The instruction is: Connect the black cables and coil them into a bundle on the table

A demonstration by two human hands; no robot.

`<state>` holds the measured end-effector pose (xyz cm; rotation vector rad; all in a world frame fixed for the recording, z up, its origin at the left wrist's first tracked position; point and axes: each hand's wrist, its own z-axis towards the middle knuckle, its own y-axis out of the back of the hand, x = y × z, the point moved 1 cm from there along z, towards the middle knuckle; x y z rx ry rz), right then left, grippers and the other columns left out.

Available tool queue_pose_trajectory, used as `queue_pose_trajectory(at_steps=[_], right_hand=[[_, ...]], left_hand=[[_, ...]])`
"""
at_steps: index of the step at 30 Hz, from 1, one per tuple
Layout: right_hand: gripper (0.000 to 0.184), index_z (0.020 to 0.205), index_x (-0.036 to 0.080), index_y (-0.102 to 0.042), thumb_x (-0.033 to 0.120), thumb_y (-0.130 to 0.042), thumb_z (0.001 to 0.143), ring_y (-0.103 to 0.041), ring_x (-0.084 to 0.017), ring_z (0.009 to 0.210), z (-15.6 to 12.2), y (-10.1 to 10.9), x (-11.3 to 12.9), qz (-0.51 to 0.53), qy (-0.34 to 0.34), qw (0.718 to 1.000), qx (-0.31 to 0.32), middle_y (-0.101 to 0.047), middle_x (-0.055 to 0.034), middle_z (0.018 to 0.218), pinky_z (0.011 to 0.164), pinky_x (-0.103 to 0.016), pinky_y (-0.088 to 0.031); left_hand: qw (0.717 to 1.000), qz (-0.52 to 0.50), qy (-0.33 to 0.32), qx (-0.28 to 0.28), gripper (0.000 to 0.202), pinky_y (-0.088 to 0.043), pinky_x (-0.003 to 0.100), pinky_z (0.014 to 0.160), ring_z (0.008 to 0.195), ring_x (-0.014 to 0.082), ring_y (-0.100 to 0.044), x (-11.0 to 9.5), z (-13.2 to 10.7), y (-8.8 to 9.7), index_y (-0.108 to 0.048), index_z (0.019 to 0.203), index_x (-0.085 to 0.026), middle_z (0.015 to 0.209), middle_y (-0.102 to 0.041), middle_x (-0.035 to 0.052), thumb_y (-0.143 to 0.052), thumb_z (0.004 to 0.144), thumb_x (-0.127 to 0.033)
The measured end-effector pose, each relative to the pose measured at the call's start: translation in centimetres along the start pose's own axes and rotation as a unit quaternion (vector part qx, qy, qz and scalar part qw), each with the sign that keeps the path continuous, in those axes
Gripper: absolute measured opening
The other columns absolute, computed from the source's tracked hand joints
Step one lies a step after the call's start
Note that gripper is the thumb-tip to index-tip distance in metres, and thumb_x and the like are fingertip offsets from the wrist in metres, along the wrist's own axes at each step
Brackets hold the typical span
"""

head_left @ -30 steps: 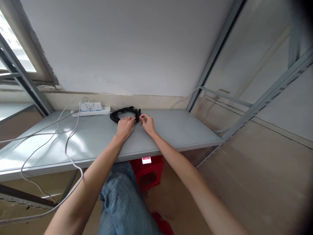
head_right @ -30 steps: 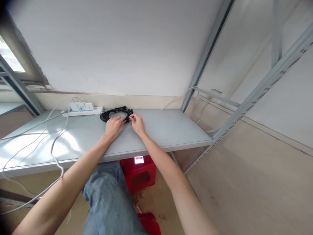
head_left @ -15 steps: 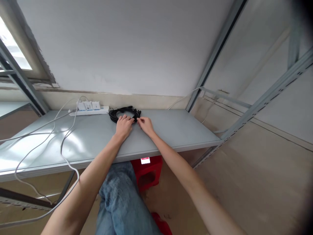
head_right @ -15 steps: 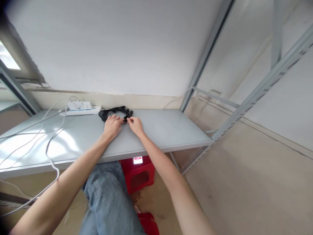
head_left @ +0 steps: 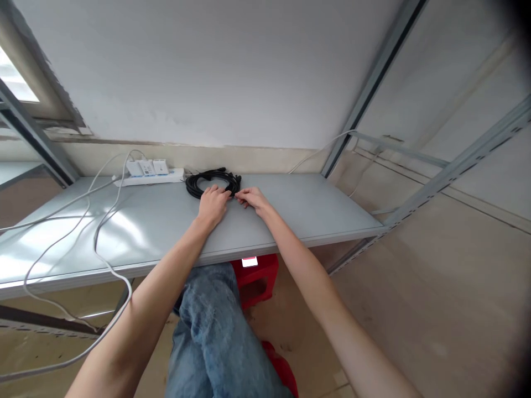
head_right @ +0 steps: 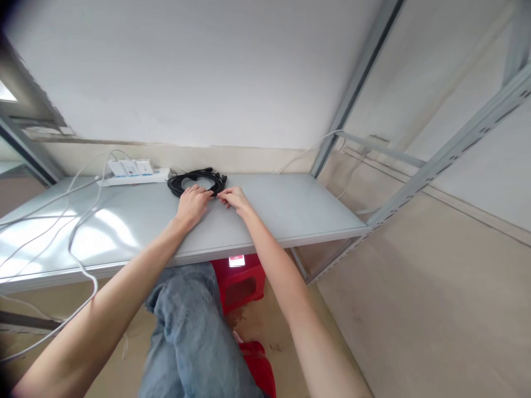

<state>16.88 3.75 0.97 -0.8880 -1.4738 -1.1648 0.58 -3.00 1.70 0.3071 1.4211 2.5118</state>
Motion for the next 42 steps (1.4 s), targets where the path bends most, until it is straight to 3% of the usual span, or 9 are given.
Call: queue_pose_trajectory(at_steps=[3, 6, 9, 13, 17, 24, 33, 38, 42], right_hand=[[0.015, 0.076, 0.017, -0.066, 0.013, -0.067, 0.091, -0.061, -0.014, 0.068, -0.3, -0.1, 0.0, -0.139, 0.109, 0.983, -0.044, -0.067, -0.0031, 0.072, 0.066, -0.024, -0.048], [0.013, 0.084, 0.018, -0.067, 0.013, -0.061, 0.094, -0.063, -0.021, 0.09, -1.0, -0.3, 0.3, -0.312, 0.286, 0.904, -0.064, -0.07, -0.0074, 0.087, 0.086, -0.032, -0.047], [0.016, 0.087, 0.018, -0.066, 0.014, -0.054, 0.098, -0.06, -0.024, 0.099, -1.5, -0.5, 0.2, -0.37, 0.35, 0.858, -0.064, -0.07, -0.0094, 0.094, 0.092, -0.034, -0.044], [0.012, 0.088, 0.019, -0.065, 0.023, -0.058, 0.097, -0.061, -0.019, 0.085, -0.9, -0.3, -0.7, -0.274, 0.295, 0.913, -0.07, -0.071, -0.0046, 0.088, 0.083, -0.028, -0.044], [0.03, 0.077, 0.019, -0.061, 0.036, -0.051, 0.1, -0.057, -0.016, 0.072, 0.2, -0.1, -1.3, -0.182, 0.227, 0.955, -0.063, -0.065, -0.0004, 0.074, 0.074, -0.025, -0.041], [0.043, 0.061, 0.021, -0.046, 0.044, -0.047, 0.098, -0.041, -0.014, 0.061, 0.9, 0.0, -1.4, -0.178, 0.205, 0.962, 0.012, -0.042, 0.0044, 0.057, 0.064, -0.027, -0.03], [0.043, 0.068, 0.018, -0.061, 0.053, -0.06, 0.092, -0.033, -0.011, 0.052, 1.4, 0.0, -1.6, -0.05, 0.158, 0.984, 0.069, -0.038, 0.0072, 0.051, 0.057, -0.025, -0.026], [0.033, 0.075, 0.016, -0.065, 0.044, -0.061, 0.093, -0.038, -0.011, 0.051, 0.8, 0.4, -1.2, -0.013, 0.145, 0.985, 0.096, -0.046, 0.006, 0.051, 0.058, -0.024, -0.03], [0.028, 0.081, 0.016, -0.066, 0.033, -0.05, 0.098, -0.044, -0.013, 0.052, -0.3, 0.1, -1.2, -0.074, 0.157, 0.982, 0.069, -0.048, 0.0056, 0.051, 0.06, -0.024, -0.034]], left_hand=[[1.0, -0.001, 0.013, 0.003, 0.031, -0.043, 0.042, 0.085, 0.105, 0.0329, -0.062, -0.1, 0.0, 0.1, -0.076, 0.111, -0.018, 0.101, -0.074, 0.0141, -0.047, 0.102, -0.025], [1.0, 0.005, 0.03, 0.001, 0.033, -0.044, 0.042, 0.085, 0.104, 0.0326, -0.063, 0.0, -0.1, 0.3, -0.076, 0.111, -0.018, 0.1, -0.074, 0.015, -0.045, 0.102, -0.025], [0.999, 0.007, 0.033, -0.005, 0.035, -0.045, 0.042, 0.086, 0.104, 0.0325, -0.063, 0.3, -0.1, 0.4, -0.077, 0.111, -0.017, 0.099, -0.074, 0.0154, -0.044, 0.102, -0.024], [1.0, -0.005, 0.012, 0.004, 0.033, -0.045, 0.042, 0.085, 0.102, 0.0321, -0.064, 0.6, 0.0, 0.1, -0.078, 0.109, -0.018, 0.097, -0.074, 0.0143, -0.046, 0.102, -0.026], [1.0, -0.011, -0.004, -0.008, 0.034, -0.045, 0.042, 0.085, 0.103, 0.0314, -0.064, 0.4, 0.1, -0.2, -0.078, 0.11, -0.018, 0.098, -0.075, 0.013, -0.046, 0.102, -0.024], [1.0, -0.014, -0.006, -0.011, 0.033, -0.045, 0.042, 0.086, 0.101, 0.0309, -0.063, 0.3, 0.1, -0.1, -0.078, 0.109, -0.018, 0.096, -0.074, 0.013, -0.045, 0.102, -0.024], [1.0, -0.017, 0.023, 0.003, 0.033, -0.046, 0.039, 0.085, 0.102, 0.0301, -0.067, 0.2, 0.0, -0.1, -0.076, 0.112, -0.021, 0.102, -0.075, 0.0122, -0.044, 0.103, -0.026], [0.997, -0.025, 0.062, 0.024, 0.038, -0.046, 0.036, 0.073, 0.093, 0.0279, -0.072, -0.2, -0.3, 0.3, -0.072, 0.122, -0.023, 0.108, -0.075, 0.0121, -0.039, 0.104, -0.029], [0.997, -0.025, 0.066, 0.031, 0.037, -0.045, 0.034, 0.072, 0.094, 0.0276, -0.073, -0.3, -0.4, 0.5, -0.072, 0.121, -0.023, 0.109, -0.076, 0.0126, -0.04, 0.105, -0.031]])
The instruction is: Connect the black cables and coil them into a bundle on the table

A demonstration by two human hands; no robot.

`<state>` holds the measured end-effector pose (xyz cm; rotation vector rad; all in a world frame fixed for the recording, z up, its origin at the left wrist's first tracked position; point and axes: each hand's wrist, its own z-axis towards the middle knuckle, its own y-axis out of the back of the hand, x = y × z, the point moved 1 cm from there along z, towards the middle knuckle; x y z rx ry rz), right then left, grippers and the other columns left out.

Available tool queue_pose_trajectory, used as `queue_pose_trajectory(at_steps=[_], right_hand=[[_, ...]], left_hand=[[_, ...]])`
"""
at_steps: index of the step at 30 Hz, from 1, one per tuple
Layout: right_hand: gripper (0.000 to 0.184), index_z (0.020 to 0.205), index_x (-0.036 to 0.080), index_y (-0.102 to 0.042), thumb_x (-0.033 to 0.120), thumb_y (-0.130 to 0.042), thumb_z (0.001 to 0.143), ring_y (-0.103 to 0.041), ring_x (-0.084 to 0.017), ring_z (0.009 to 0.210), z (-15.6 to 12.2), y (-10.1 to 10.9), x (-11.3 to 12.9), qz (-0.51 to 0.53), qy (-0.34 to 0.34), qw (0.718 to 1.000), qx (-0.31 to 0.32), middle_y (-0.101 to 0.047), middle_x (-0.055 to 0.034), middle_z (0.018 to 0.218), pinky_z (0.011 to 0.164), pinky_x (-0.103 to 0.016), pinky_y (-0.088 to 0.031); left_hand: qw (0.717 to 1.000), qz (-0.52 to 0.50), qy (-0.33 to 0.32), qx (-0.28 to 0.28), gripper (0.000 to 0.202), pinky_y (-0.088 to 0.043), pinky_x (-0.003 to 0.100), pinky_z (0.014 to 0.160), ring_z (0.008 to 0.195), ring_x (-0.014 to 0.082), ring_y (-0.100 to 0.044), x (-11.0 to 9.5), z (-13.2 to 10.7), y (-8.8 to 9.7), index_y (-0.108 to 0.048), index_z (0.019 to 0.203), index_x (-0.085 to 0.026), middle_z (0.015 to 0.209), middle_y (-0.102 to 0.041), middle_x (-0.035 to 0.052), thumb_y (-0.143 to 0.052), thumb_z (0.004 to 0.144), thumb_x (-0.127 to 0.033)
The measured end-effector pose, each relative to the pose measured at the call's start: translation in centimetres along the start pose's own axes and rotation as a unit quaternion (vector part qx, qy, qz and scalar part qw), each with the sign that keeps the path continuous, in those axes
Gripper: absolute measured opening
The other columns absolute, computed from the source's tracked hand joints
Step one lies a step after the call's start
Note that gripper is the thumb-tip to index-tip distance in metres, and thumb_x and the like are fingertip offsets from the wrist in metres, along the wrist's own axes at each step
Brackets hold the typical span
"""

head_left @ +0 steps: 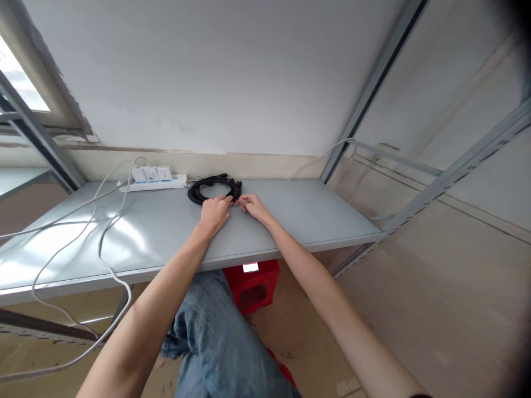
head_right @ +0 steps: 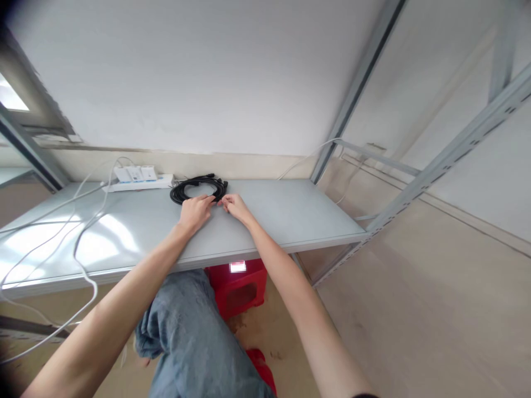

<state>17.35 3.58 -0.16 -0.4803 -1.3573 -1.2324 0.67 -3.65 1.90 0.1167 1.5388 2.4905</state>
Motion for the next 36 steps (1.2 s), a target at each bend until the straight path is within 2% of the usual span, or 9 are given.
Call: queue_pose_trajectory(at_steps=[3, 6, 9, 15, 17, 21, 25, 30, 36], right_hand=[[0.028, 0.092, 0.018, -0.07, 0.026, -0.045, 0.101, -0.054, -0.016, 0.061, -0.7, 0.0, 0.6, -0.147, 0.047, 0.987, -0.035, -0.059, 0.001, 0.062, 0.069, -0.026, -0.041], [0.026, 0.099, 0.019, -0.072, 0.021, -0.046, 0.101, -0.063, -0.022, 0.08, -1.1, 0.6, 1.3, -0.329, 0.118, 0.935, -0.058, -0.071, -0.0081, 0.083, 0.087, -0.033, -0.042], [0.025, 0.102, 0.018, -0.072, 0.022, -0.047, 0.103, -0.065, -0.025, 0.089, -1.1, 1.0, 1.6, -0.377, 0.149, 0.912, -0.064, -0.073, -0.0122, 0.091, 0.094, -0.036, -0.041], [0.046, 0.079, 0.018, -0.062, 0.047, -0.041, 0.109, -0.055, -0.014, 0.058, -0.4, 0.5, 1.3, -0.03, 0.019, 0.998, -0.046, -0.06, -0.0011, 0.06, 0.063, -0.023, -0.044], [0.053, 0.075, 0.017, -0.06, 0.05, -0.036, 0.11, -0.047, -0.011, 0.049, -0.1, 0.8, 1.4, 0.105, -0.076, 0.991, -0.017, -0.056, -0.0004, 0.056, 0.049, -0.019, -0.036], [0.052, 0.076, 0.016, -0.058, 0.046, -0.033, 0.111, -0.026, -0.006, 0.037, -0.1, 2.4, 2.0, 0.285, -0.23, 0.928, 0.072, -0.051, 0.0029, 0.054, 0.032, -0.015, -0.015], [0.043, 0.077, 0.014, -0.059, 0.036, -0.043, 0.11, -0.018, -0.002, 0.035, 0.1, 3.4, 2.2, 0.317, -0.3, 0.892, 0.115, -0.051, 0.0047, 0.055, 0.027, -0.011, -0.014], [0.027, 0.081, 0.012, -0.063, 0.029, -0.065, 0.103, -0.03, -0.001, 0.037, 0.5, 3.3, 2.5, 0.293, -0.328, 0.881, 0.175, -0.056, 0.0039, 0.06, 0.027, -0.009, -0.02], [0.018, 0.079, 0.013, -0.065, 0.014, -0.074, 0.094, -0.062, -0.008, 0.055, 0.4, 3.0, 2.8, 0.236, -0.303, 0.912, 0.142, -0.068, -0.0005, 0.066, 0.055, -0.018, -0.057]], left_hand=[[1.0, -0.003, 0.011, 0.0, 0.037, -0.045, 0.034, 0.072, 0.093, 0.0285, -0.073, 0.0, 0.0, 0.1, -0.072, 0.121, -0.023, 0.106, -0.076, 0.013, -0.04, 0.105, -0.032], [1.0, -0.002, 0.02, -0.006, 0.039, -0.045, 0.035, 0.072, 0.093, 0.0286, -0.073, -0.1, -0.1, 0.3, -0.071, 0.124, -0.023, 0.106, -0.075, 0.0135, -0.038, 0.106, -0.032], [1.0, -0.002, 0.021, -0.015, 0.041, -0.045, 0.034, 0.071, 0.094, 0.0279, -0.073, -0.2, -0.2, 0.3, -0.069, 0.128, -0.023, 0.107, -0.075, 0.0133, -0.036, 0.107, -0.033], [1.0, -0.003, -0.017, 0.004, 0.037, -0.042, 0.034, 0.068, 0.095, 0.0263, -0.072, -0.1, -0.1, -0.3, -0.07, 0.124, -0.024, 0.11, -0.076, 0.0103, -0.038, 0.106, -0.028], [1.0, -0.002, -0.021, 0.007, 0.037, -0.042, 0.034, 0.068, 0.096, 0.0266, -0.072, -0.1, 0.0, -0.4, -0.07, 0.123, -0.023, 0.11, -0.076, 0.0105, -0.038, 0.106, -0.028], [1.0, -0.005, -0.027, 0.012, 0.039, -0.042, 0.034, 0.069, 0.098, 0.0274, -0.072, -0.4, 0.0, -0.3, -0.07, 0.123, -0.022, 0.109, -0.075, 0.012, -0.036, 0.107, -0.033], [0.999, -0.018, -0.038, 0.01, 0.04, -0.043, 0.034, 0.071, 0.1, 0.0282, -0.072, -0.6, 0.0, -0.3, -0.068, 0.127, -0.023, 0.109, -0.075, 0.0125, -0.035, 0.107, -0.034], [0.999, -0.027, -0.043, 0.01, 0.039, -0.044, 0.034, 0.072, 0.099, 0.0279, -0.072, -0.5, 0.0, -0.2, -0.069, 0.125, -0.023, 0.109, -0.075, 0.0121, -0.036, 0.107, -0.031], [0.999, -0.03, -0.038, 0.007, 0.036, -0.043, 0.034, 0.071, 0.099, 0.0274, -0.072, -0.2, 0.0, -0.3, -0.07, 0.122, -0.023, 0.111, -0.075, 0.012, -0.039, 0.105, -0.029]])
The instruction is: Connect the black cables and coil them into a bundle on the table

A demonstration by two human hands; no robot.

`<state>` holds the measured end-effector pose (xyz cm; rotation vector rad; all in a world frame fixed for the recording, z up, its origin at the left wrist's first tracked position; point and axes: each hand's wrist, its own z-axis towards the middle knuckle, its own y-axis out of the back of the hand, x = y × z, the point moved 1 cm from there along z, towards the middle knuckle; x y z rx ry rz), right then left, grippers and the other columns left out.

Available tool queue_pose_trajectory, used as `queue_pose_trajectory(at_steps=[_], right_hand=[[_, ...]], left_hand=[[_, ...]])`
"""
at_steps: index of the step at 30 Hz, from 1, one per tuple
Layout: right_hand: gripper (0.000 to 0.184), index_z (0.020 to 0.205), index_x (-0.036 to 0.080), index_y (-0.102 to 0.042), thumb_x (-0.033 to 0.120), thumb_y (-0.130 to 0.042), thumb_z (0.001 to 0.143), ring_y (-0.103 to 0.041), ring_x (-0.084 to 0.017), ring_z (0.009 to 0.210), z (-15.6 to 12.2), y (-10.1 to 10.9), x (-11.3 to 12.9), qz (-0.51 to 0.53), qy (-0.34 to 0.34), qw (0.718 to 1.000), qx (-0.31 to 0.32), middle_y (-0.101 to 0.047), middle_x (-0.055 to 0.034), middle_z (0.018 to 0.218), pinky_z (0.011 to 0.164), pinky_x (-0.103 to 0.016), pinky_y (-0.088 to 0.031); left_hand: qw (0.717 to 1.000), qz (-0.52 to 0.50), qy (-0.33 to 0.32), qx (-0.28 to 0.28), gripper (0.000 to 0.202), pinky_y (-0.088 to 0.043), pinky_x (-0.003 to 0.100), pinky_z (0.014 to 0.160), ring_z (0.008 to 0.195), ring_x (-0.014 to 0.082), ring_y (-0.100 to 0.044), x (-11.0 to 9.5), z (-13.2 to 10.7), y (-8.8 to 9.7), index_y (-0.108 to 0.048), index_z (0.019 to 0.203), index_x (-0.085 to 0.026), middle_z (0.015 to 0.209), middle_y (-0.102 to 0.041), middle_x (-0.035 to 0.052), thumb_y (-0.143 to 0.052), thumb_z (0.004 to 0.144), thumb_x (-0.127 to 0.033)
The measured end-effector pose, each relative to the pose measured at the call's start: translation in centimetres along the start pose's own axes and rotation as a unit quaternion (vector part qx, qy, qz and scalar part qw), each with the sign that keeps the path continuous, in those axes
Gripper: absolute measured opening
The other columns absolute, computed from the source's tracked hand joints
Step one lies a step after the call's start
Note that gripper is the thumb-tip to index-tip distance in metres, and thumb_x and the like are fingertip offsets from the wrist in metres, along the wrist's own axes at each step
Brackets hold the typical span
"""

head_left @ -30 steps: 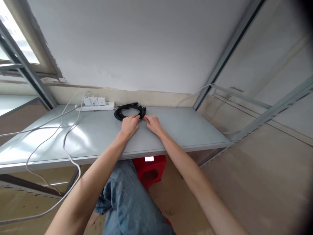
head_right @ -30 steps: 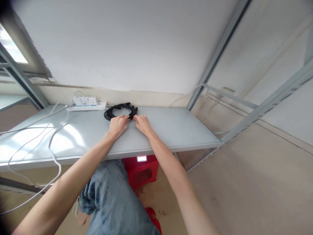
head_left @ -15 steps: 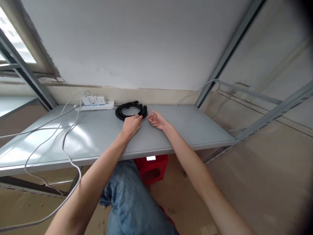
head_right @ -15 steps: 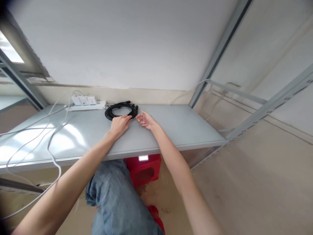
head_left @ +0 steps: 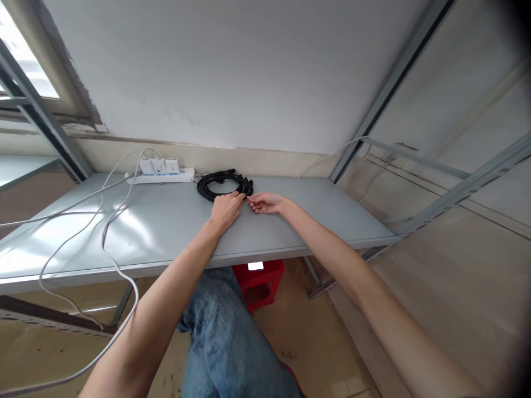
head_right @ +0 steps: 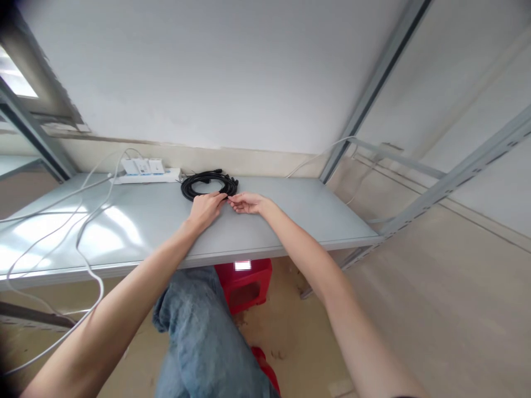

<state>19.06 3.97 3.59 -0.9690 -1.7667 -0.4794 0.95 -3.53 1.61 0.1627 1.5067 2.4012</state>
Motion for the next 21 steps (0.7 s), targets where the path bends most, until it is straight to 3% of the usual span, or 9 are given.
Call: queue_pose_trajectory(at_steps=[4, 6, 8, 11, 12, 14, 18, 20, 21], right_hand=[[0.019, 0.074, 0.013, -0.068, 0.018, -0.079, 0.089, -0.064, -0.011, 0.055, -0.4, -0.2, 0.6, -0.139, 0.039, 0.988, -0.054, -0.071, -0.0044, 0.066, 0.06, -0.023, -0.059], [0.023, 0.07, 0.014, -0.068, 0.021, -0.08, 0.087, -0.064, -0.014, 0.055, -0.6, -0.4, 1.0, -0.251, 0.096, 0.96, -0.077, -0.071, -0.0062, 0.064, 0.06, -0.026, -0.057], [0.027, 0.065, 0.017, -0.065, 0.023, -0.079, 0.087, -0.066, -0.017, 0.058, -0.8, -0.7, 1.2, -0.38, 0.178, 0.9, -0.119, -0.069, -0.0063, 0.061, 0.061, -0.028, -0.054], [0.025, 0.065, 0.019, -0.064, 0.019, -0.073, 0.089, -0.07, -0.024, 0.073, -1.2, -1.7, 0.9, -0.524, 0.295, 0.779, -0.177, -0.068, -0.0083, 0.064, 0.069, -0.032, -0.05], [0.024, 0.067, 0.02, -0.064, 0.017, -0.07, 0.09, -0.07, -0.026, 0.078, -1.3, -2.0, 0.7, -0.551, 0.318, 0.75, -0.18, -0.068, -0.0096, 0.066, 0.072, -0.034, -0.05], [0.025, 0.069, 0.019, -0.065, 0.012, -0.063, 0.092, -0.071, -0.028, 0.085, -1.5, -2.5, 0.2, -0.586, 0.336, 0.719, -0.162, -0.069, -0.0119, 0.069, 0.077, -0.036, -0.049], [0.022, 0.07, 0.019, -0.064, 0.011, -0.064, 0.091, -0.069, -0.026, 0.082, -2.0, -2.5, 0.0, -0.594, 0.326, 0.717, -0.165, -0.071, -0.0107, 0.072, 0.076, -0.034, -0.047], [0.023, 0.07, 0.019, -0.063, 0.019, -0.068, 0.092, -0.068, -0.022, 0.074, -2.2, -2.2, 0.1, -0.554, 0.304, 0.757, -0.168, -0.069, -0.0075, 0.068, 0.069, -0.03, -0.046], [0.025, 0.071, 0.019, -0.063, 0.025, -0.069, 0.095, -0.066, -0.02, 0.069, -2.2, -2.0, 0.1, -0.516, 0.278, 0.795, -0.153, -0.069, -0.0062, 0.066, 0.065, -0.028, -0.045]], left_hand=[[1.0, 0.003, -0.001, -0.001, 0.036, -0.042, 0.034, 0.068, 0.095, 0.0283, -0.073, -0.1, 0.0, 0.1, -0.071, 0.121, -0.024, 0.108, -0.076, 0.0109, -0.039, 0.105, -0.03], [1.0, 0.001, 0.003, 0.003, 0.037, -0.042, 0.035, 0.069, 0.094, 0.0286, -0.073, -0.2, 0.0, 0.3, -0.072, 0.121, -0.024, 0.107, -0.076, 0.0116, -0.039, 0.105, -0.029], [1.0, -0.006, 0.01, 0.008, 0.038, -0.043, 0.035, 0.071, 0.095, 0.0287, -0.073, -0.3, 0.0, 0.5, -0.071, 0.123, -0.023, 0.11, -0.076, 0.0125, -0.039, 0.105, -0.029], [1.0, -0.017, 0.02, 0.002, 0.038, -0.044, 0.035, 0.073, 0.099, 0.0291, -0.072, -0.3, 0.0, 0.7, -0.072, 0.124, -0.023, 0.114, -0.076, 0.0134, -0.04, 0.104, -0.029], [1.0, -0.018, 0.022, -0.001, 0.037, -0.044, 0.035, 0.073, 0.1, 0.0293, -0.072, -0.3, 0.0, 0.6, -0.072, 0.123, -0.022, 0.115, -0.076, 0.0134, -0.041, 0.103, -0.029], [1.0, -0.018, 0.02, -0.005, 0.036, -0.045, 0.035, 0.074, 0.1, 0.0294, -0.072, -0.1, 0.0, 0.4, -0.073, 0.121, -0.022, 0.114, -0.077, 0.0128, -0.042, 0.103, -0.028], [1.0, -0.023, -0.007, -0.005, 0.035, -0.045, 0.035, 0.073, 0.101, 0.0293, -0.072, 0.1, -0.1, -0.1, -0.074, 0.119, -0.024, 0.114, -0.077, 0.0112, -0.044, 0.102, -0.029], [0.999, -0.03, -0.016, -0.006, 0.036, -0.045, 0.035, 0.074, 0.103, 0.0292, -0.072, 0.2, -0.1, -0.1, -0.074, 0.12, -0.025, 0.116, -0.077, 0.0112, -0.043, 0.103, -0.032], [0.999, -0.034, -0.017, -0.007, 0.036, -0.045, 0.035, 0.074, 0.104, 0.0291, -0.072, 0.3, -0.1, -0.1, -0.074, 0.121, -0.025, 0.116, -0.077, 0.0113, -0.043, 0.103, -0.033]])
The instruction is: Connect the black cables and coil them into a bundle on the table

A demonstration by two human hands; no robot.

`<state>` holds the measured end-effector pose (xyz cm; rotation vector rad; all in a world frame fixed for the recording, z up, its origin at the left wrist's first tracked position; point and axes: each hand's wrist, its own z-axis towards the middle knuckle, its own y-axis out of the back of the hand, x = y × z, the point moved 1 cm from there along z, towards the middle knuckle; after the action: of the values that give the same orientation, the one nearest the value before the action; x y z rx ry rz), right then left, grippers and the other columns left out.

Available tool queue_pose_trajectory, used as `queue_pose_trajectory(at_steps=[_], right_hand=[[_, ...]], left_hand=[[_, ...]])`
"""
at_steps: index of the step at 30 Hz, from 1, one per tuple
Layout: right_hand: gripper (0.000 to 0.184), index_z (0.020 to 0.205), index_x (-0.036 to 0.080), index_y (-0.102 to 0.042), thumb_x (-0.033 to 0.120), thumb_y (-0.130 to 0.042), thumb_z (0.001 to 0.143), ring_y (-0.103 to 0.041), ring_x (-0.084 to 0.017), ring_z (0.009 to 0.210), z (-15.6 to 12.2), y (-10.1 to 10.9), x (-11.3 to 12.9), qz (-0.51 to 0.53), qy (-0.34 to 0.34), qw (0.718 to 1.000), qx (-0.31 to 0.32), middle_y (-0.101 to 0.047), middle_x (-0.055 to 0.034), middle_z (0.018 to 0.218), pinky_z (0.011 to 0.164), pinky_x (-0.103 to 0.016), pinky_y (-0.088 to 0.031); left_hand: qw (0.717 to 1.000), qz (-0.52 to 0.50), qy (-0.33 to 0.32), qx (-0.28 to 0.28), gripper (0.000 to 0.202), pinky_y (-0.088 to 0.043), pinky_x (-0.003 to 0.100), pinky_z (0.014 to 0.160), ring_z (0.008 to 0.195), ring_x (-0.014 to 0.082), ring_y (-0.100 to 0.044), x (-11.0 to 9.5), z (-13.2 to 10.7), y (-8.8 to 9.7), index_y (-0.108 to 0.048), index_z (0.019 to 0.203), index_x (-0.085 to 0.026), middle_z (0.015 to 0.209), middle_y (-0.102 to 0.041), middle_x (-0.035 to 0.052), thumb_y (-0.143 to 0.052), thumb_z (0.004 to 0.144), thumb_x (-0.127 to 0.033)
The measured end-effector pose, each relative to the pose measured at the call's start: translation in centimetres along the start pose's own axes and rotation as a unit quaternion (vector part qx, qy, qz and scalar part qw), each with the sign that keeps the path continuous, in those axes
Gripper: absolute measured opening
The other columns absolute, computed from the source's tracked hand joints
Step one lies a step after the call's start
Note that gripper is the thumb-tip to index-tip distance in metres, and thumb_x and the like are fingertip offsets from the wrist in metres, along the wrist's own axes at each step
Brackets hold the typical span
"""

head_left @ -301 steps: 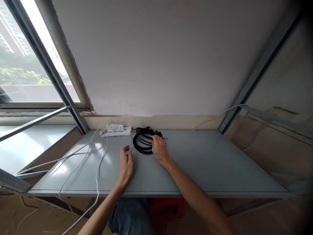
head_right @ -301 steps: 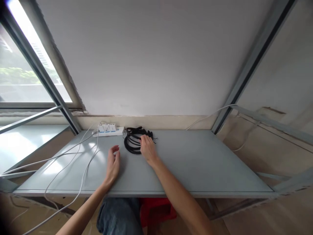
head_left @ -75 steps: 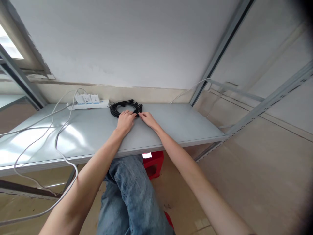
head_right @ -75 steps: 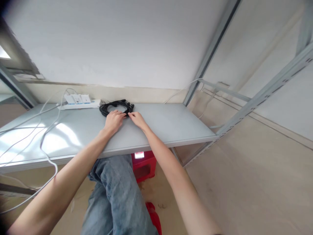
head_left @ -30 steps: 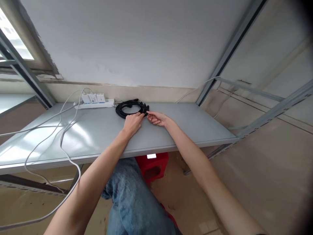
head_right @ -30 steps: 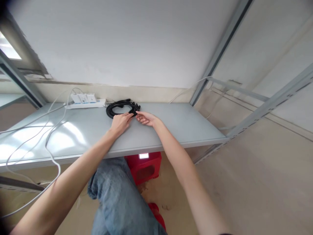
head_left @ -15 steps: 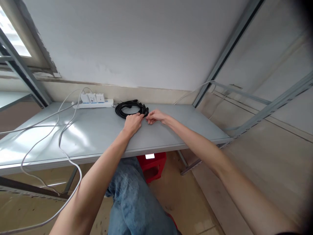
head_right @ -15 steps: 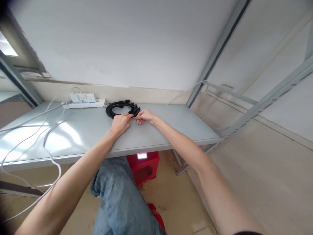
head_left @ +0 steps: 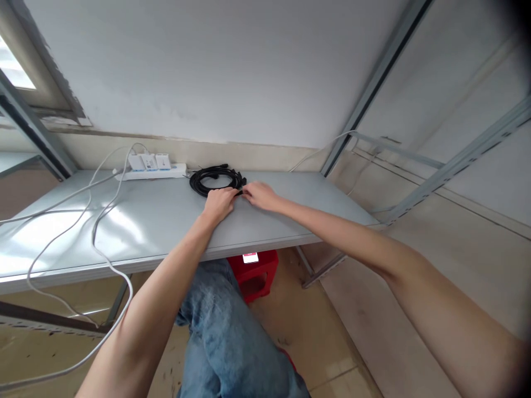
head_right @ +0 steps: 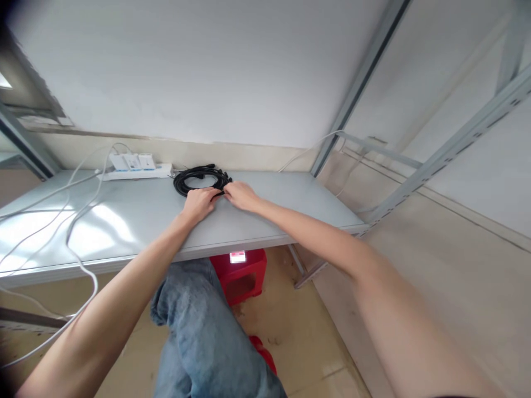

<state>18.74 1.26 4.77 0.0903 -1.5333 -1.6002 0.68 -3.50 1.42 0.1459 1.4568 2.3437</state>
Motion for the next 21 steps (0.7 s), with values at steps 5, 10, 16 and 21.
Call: queue_pose_trajectory(at_steps=[5, 10, 16, 21], right_hand=[[0.045, 0.081, 0.016, -0.063, 0.052, -0.051, 0.106, -0.062, -0.013, 0.053, -0.6, -0.9, -0.5, 0.383, -0.199, 0.898, 0.087, -0.072, -0.0062, 0.067, 0.046, -0.021, -0.038], [0.031, 0.082, 0.015, -0.064, 0.032, -0.056, 0.106, -0.055, -0.008, 0.048, -1.0, -1.6, -0.4, 0.525, -0.281, 0.803, 0.03, -0.067, -0.0005, 0.062, 0.041, -0.019, -0.031], [0.016, 0.079, 0.015, -0.066, 0.019, -0.07, 0.095, -0.057, -0.008, 0.052, -0.9, -2.0, 0.2, 0.52, -0.265, 0.812, 0.018, -0.064, 0.002, 0.061, 0.049, -0.018, -0.042], [0.018, 0.071, 0.016, -0.064, 0.02, -0.075, 0.084, -0.044, -0.007, 0.045, -1.2, -2.1, -0.1, 0.454, -0.215, 0.865, 0.004, -0.059, 0.0034, 0.053, 0.045, -0.02, -0.035]], left_hand=[[1.0, -0.001, -0.002, -0.013, 0.038, -0.044, 0.035, 0.072, 0.103, 0.0288, -0.072, 0.0, 0.0, 0.0, -0.073, 0.124, -0.025, 0.116, -0.077, 0.0113, -0.041, 0.104, -0.033], [0.999, 0.002, -0.019, -0.031, 0.042, -0.042, 0.033, 0.069, 0.101, 0.0284, -0.072, 0.0, 0.0, -0.2, -0.072, 0.126, -0.024, 0.115, -0.077, 0.0112, -0.038, 0.106, -0.037], [0.999, -0.001, -0.015, -0.042, 0.041, -0.041, 0.033, 0.067, 0.098, 0.0278, -0.072, 0.4, -0.2, 0.1, -0.074, 0.125, -0.024, 0.114, -0.077, 0.0103, -0.04, 0.105, -0.037], [0.998, -0.006, -0.027, -0.049, 0.041, -0.04, 0.034, 0.066, 0.097, 0.0276, -0.072, 0.5, -0.2, 0.1, -0.074, 0.127, -0.024, 0.112, -0.077, 0.01, -0.041, 0.105, -0.037]])
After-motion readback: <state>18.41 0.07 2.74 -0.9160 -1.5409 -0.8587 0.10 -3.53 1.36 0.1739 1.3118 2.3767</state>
